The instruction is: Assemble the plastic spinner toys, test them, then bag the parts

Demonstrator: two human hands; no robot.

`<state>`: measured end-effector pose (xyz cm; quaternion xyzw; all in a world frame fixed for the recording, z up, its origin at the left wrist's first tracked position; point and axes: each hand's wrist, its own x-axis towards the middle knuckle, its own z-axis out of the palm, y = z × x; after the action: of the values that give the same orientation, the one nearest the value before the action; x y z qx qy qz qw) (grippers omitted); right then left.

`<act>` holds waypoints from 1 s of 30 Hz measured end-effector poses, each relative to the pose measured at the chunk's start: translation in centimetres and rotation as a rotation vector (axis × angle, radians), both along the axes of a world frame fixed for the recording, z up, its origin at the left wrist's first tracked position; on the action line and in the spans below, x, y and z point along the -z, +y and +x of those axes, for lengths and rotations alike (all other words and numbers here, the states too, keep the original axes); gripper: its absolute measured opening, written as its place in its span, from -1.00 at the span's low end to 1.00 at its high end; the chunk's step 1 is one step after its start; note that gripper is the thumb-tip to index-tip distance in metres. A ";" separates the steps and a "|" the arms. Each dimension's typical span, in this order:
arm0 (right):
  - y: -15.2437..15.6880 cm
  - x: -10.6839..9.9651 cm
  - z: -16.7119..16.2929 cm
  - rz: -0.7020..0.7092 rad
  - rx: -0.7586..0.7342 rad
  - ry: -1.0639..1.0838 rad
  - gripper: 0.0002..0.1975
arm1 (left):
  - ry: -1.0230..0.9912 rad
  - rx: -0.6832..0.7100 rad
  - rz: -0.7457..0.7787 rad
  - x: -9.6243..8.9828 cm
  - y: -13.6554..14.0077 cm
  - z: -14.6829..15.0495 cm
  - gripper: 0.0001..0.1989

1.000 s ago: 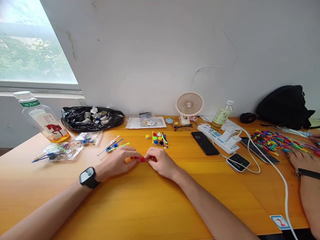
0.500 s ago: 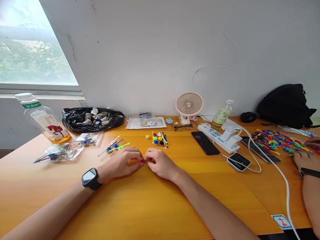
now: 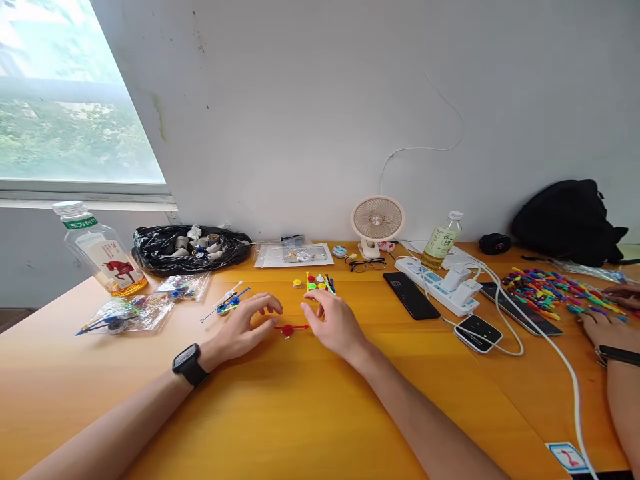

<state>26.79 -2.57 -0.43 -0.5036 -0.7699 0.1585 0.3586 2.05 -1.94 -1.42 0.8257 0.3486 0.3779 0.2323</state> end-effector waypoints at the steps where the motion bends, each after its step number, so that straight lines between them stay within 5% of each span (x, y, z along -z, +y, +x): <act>1: 0.1 0.0 0.1 -0.026 0.043 0.015 -0.72 | -0.016 -0.025 -0.001 0.1 0.2 -0.1 -0.88; 3: -0.1 -0.3 0.0 -0.173 0.035 0.072 -0.64 | -0.027 -0.060 0.000 0.3 0.4 -0.2 -0.85; 6: -0.8 -1.4 -0.4 -0.543 -0.211 0.247 -0.53 | -0.039 -0.092 0.011 0.4 0.5 -0.3 -0.81; 8: -1.1 -2.2 -0.6 -0.620 -0.316 0.394 -0.52 | -0.052 -0.118 0.016 0.3 0.5 -0.3 -0.80; 13: 0.2 -2.1 0.2 -0.389 -0.109 0.488 -0.58 | -0.052 -0.165 0.011 0.2 0.6 -0.2 -0.81; 19: 2.4 -0.2 1.9 -0.061 0.040 0.149 -0.66 | -0.020 -0.216 0.017 0.8 1.0 -0.1 -0.82; 30: 8.2 -3.0 -1.1 -0.113 0.240 -0.451 -0.87 | -0.011 -0.214 0.028 1.2 1.2 -0.1 -0.82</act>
<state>25.73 5.61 2.59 -0.6330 -0.7552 0.0412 0.1653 2.00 -0.71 -2.58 0.7847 0.4282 0.4101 0.1810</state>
